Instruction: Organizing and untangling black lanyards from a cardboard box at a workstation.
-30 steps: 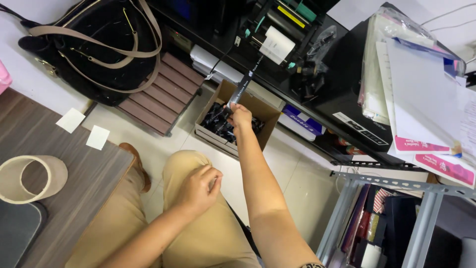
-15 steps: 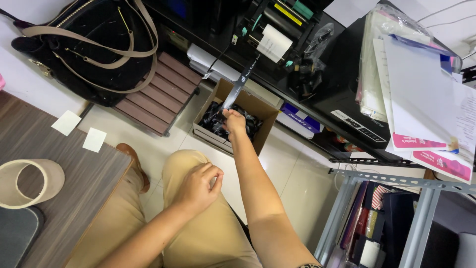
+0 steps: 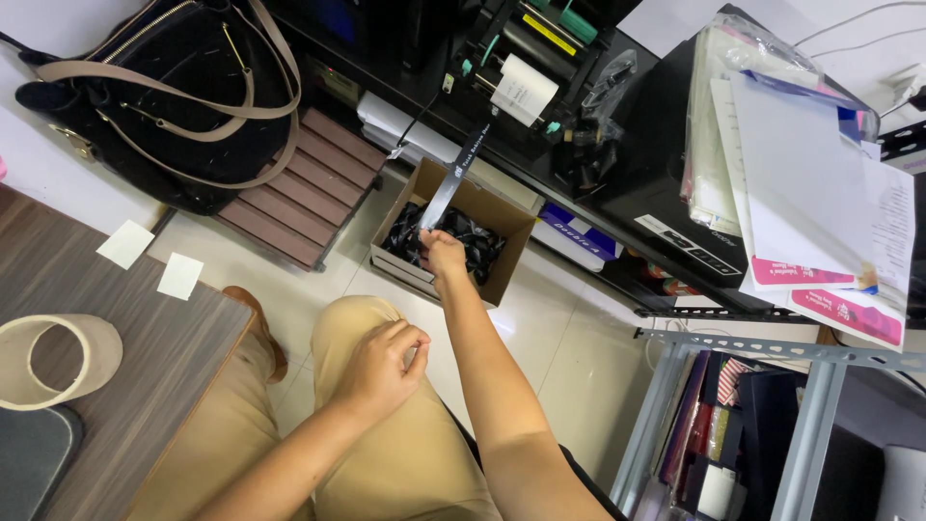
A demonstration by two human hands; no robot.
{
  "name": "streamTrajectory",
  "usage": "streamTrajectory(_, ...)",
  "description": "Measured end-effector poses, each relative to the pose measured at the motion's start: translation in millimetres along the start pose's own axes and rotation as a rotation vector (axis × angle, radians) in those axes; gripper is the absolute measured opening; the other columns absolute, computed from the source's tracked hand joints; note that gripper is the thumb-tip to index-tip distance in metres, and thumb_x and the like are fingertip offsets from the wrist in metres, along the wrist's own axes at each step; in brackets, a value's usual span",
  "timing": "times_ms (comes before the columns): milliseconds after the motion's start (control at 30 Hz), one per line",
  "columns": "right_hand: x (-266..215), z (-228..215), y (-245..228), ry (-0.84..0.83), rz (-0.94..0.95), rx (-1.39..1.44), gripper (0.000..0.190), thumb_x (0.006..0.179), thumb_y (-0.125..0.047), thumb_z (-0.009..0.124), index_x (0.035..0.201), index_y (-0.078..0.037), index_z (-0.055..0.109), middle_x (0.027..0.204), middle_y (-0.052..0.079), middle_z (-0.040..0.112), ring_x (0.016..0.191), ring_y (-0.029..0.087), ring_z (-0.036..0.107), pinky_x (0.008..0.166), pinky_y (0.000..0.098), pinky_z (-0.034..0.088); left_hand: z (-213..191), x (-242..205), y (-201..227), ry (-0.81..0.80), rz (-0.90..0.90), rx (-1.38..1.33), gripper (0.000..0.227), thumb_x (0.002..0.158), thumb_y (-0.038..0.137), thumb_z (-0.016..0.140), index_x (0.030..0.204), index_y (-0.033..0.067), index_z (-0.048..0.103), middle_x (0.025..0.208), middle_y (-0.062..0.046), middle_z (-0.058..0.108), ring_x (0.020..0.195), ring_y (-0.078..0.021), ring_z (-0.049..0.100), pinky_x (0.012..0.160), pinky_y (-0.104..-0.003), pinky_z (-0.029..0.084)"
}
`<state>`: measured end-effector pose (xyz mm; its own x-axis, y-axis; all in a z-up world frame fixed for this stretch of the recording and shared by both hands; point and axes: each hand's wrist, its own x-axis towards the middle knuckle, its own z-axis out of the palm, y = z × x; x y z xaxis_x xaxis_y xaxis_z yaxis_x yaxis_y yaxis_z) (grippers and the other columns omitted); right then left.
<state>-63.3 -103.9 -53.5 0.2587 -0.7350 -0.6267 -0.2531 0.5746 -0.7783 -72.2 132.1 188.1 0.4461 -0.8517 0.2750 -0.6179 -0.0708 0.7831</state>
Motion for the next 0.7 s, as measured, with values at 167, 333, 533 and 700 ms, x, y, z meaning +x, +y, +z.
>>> streamTrajectory(167,-6.3,-3.5,8.9,-0.013,-0.004,-0.006,0.014,0.089,-0.022,0.077,0.078,-0.015,0.071,0.079,0.004,0.068,0.075,0.02,0.068,0.069,0.0395,0.064,-0.6,-0.1,1.6,0.003,-0.013,-0.004,0.007,0.083,0.012,0.07,0.079,0.0176,0.068,0.067,-0.005,0.062,0.068,-0.0299,0.068,0.064,-0.041,0.054)
streamTrajectory(333,-12.3,-4.8,17.7,-0.014,0.006,-0.045,0.014,0.089,-0.021,0.075,0.078,-0.016,0.069,0.073,0.001,0.064,0.067,0.014,0.063,0.068,0.0346,0.062,1.6,-1.0,1.1,0.015,-0.012,0.003,0.008,0.082,0.012,0.071,0.078,0.0181,0.068,0.067,-0.004,0.062,0.069,-0.029,0.068,0.064,-0.04,0.055)
streamTrajectory(533,-28.2,-6.4,18.7,-0.031,0.017,-0.055,0.015,0.088,-0.021,0.076,0.077,-0.016,0.068,0.075,0.001,0.066,0.071,0.016,0.066,0.07,0.0364,0.06,3.6,-1.5,-0.1,0.022,-0.01,0.011,0.008,0.081,0.012,0.072,0.077,0.0183,0.068,0.067,-0.003,0.063,0.069,-0.0281,0.068,0.064,-0.04,0.055)
streamTrajectory(700,-39.2,-9.3,24.3,-0.054,0.035,-0.045,0.013,0.09,-0.02,0.075,0.079,-0.016,0.069,0.074,0.001,0.066,0.069,0.015,0.066,0.067,0.0309,0.06,2.8,-2.1,1.2,0.011,-0.008,0.019,0.008,0.081,0.013,0.072,0.078,0.0181,0.068,0.068,-0.004,0.064,0.069,-0.0285,0.068,0.065,-0.04,0.055)
